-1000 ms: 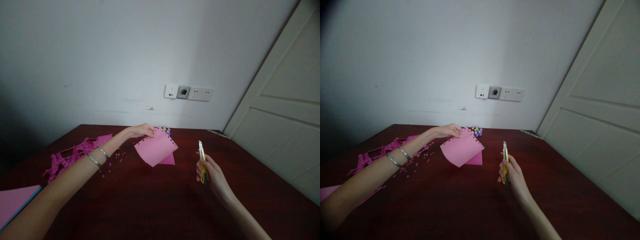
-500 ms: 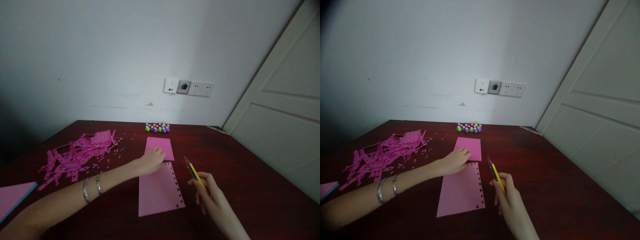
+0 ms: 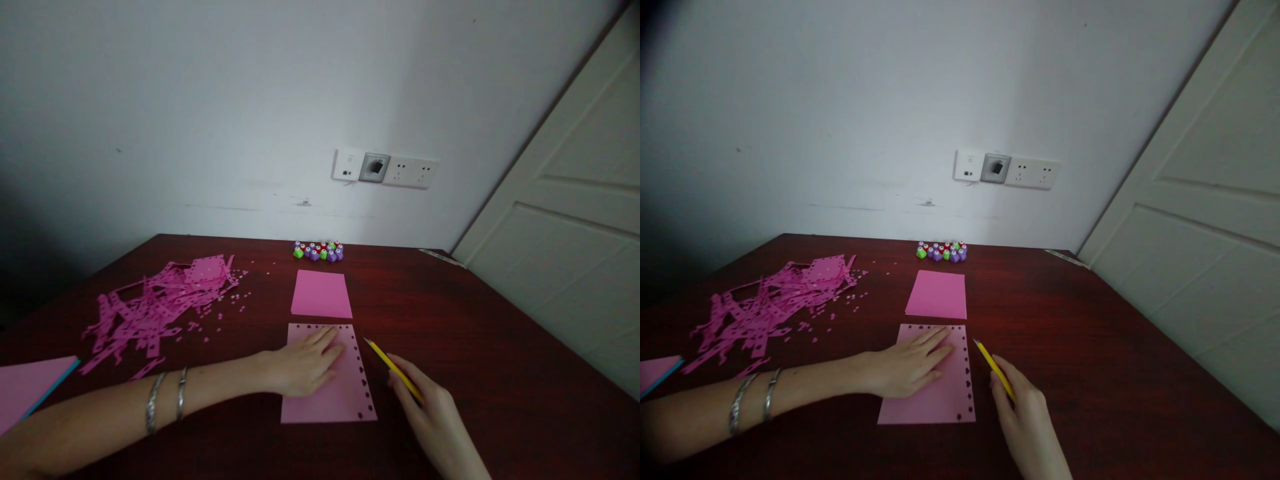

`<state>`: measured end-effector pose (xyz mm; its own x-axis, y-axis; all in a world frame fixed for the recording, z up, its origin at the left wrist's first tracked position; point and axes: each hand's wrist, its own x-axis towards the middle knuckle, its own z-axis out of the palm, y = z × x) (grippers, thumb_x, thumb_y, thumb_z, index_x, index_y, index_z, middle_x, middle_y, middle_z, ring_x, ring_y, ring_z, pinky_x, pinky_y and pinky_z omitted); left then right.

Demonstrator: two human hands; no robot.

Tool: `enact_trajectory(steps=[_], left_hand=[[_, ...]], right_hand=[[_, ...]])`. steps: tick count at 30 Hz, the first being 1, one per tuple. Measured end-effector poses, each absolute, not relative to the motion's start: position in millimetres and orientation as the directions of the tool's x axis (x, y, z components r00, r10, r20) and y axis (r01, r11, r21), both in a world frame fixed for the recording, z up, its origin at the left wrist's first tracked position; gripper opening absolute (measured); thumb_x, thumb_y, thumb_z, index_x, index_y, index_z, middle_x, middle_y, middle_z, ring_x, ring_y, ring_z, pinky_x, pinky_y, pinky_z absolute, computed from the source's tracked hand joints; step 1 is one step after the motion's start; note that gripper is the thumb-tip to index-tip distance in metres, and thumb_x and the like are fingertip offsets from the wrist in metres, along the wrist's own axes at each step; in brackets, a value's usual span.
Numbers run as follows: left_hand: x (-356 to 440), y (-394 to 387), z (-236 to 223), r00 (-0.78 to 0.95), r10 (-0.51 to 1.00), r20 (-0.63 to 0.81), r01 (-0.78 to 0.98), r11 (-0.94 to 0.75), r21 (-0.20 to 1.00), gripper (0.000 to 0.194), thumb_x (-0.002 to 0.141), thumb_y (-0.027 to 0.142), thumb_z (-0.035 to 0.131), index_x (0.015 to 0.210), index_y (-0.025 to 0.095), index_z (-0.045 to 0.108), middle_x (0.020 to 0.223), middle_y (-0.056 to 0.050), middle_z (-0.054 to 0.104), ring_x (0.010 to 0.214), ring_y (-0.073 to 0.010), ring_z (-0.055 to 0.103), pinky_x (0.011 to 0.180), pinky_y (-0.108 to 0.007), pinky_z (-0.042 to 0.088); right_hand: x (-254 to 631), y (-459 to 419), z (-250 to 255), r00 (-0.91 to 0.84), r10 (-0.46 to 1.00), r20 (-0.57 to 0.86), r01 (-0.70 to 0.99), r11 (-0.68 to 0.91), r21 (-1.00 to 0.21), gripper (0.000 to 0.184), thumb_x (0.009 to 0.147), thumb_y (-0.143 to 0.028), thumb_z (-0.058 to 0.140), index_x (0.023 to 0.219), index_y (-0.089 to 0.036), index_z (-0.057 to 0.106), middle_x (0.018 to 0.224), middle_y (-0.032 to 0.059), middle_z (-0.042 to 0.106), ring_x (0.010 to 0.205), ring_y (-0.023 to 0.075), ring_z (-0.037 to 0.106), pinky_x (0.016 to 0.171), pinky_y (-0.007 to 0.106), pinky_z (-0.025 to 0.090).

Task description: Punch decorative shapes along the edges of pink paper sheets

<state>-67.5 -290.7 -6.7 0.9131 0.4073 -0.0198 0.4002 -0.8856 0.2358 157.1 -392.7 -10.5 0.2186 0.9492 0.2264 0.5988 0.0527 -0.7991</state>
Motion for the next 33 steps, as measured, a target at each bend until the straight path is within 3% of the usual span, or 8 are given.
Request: enact_trajectory(steps=[5, 10, 19, 29, 33], left_hand=[[-66, -286, -14, 0.876, 0.481, -0.016, 0.467, -0.842, 0.271, 0.055, 0.089, 0.046, 0.028, 0.136, 0.017, 0.024, 0.146, -0.014, 0.017, 0.134, -0.0281, 0.013, 0.106, -0.045, 0.018], [-65, -286, -17, 0.865, 0.501, -0.022, 0.485, -0.824, 0.292, 0.071, 0.083, 0.056, 0.034, 0.138, 0.014, 0.017, 0.146, -0.017, 0.015, 0.133, -0.0315, 0.012, 0.106, -0.047, 0.018], [-63, -279, -9, 0.902, 0.43, -0.034, 0.423, -0.865, 0.271, 0.074, 0.081, 0.053, 0.039, 0.139, 0.015, 0.013, 0.146, -0.015, 0.015, 0.133, -0.0309, 0.014, 0.106, -0.045, 0.018], [-63, -274, -12, 0.911, 0.411, -0.041, 0.408, -0.879, 0.248, 0.078, 0.08, 0.057, 0.036, 0.14, 0.012, 0.012, 0.146, -0.015, 0.014, 0.132, -0.0311, 0.014, 0.106, -0.044, 0.016], [-63, -273, -12, 0.915, 0.401, -0.041, 0.398, -0.885, 0.24, 0.077, 0.081, 0.055, 0.035, 0.14, 0.012, 0.011, 0.147, -0.014, 0.013, 0.133, -0.0304, 0.014, 0.107, -0.043, 0.015]], right_hand=[[151, -386, -8, 0.171, 0.943, 0.286, 0.66, 0.106, -0.744, 0.037, 0.081, -0.034, 0.047, 0.112, -0.018, 0.059, 0.102, 0.0119, 0.067, 0.092, 0.0274, 0.064, 0.081, 0.036, 0.05], [144, -377, -6, 0.081, 0.969, 0.233, 0.717, 0.106, -0.689, 0.036, 0.082, -0.03, 0.044, 0.113, -0.018, 0.056, 0.1, 0.0109, 0.068, 0.086, 0.0269, 0.066, 0.073, 0.034, 0.052], [134, -369, -4, 0.028, 0.97, 0.242, 0.784, 0.129, -0.607, 0.034, 0.085, -0.024, 0.036, 0.11, -0.019, 0.059, 0.097, 0.0098, 0.069, 0.083, 0.0256, 0.066, 0.073, 0.033, 0.05], [130, -363, -5, 0.048, 0.967, 0.249, 0.751, 0.129, -0.647, 0.035, 0.082, -0.022, 0.041, 0.109, -0.019, 0.063, 0.084, 0.0107, 0.07, 0.078, 0.0283, 0.066, 0.076, 0.038, 0.049], [128, -363, -5, 0.031, 0.973, 0.23, 0.783, 0.12, -0.611, 0.037, 0.083, -0.02, 0.037, 0.112, -0.016, 0.062, 0.084, 0.0125, 0.07, 0.077, 0.0288, 0.066, 0.077, 0.04, 0.049]])
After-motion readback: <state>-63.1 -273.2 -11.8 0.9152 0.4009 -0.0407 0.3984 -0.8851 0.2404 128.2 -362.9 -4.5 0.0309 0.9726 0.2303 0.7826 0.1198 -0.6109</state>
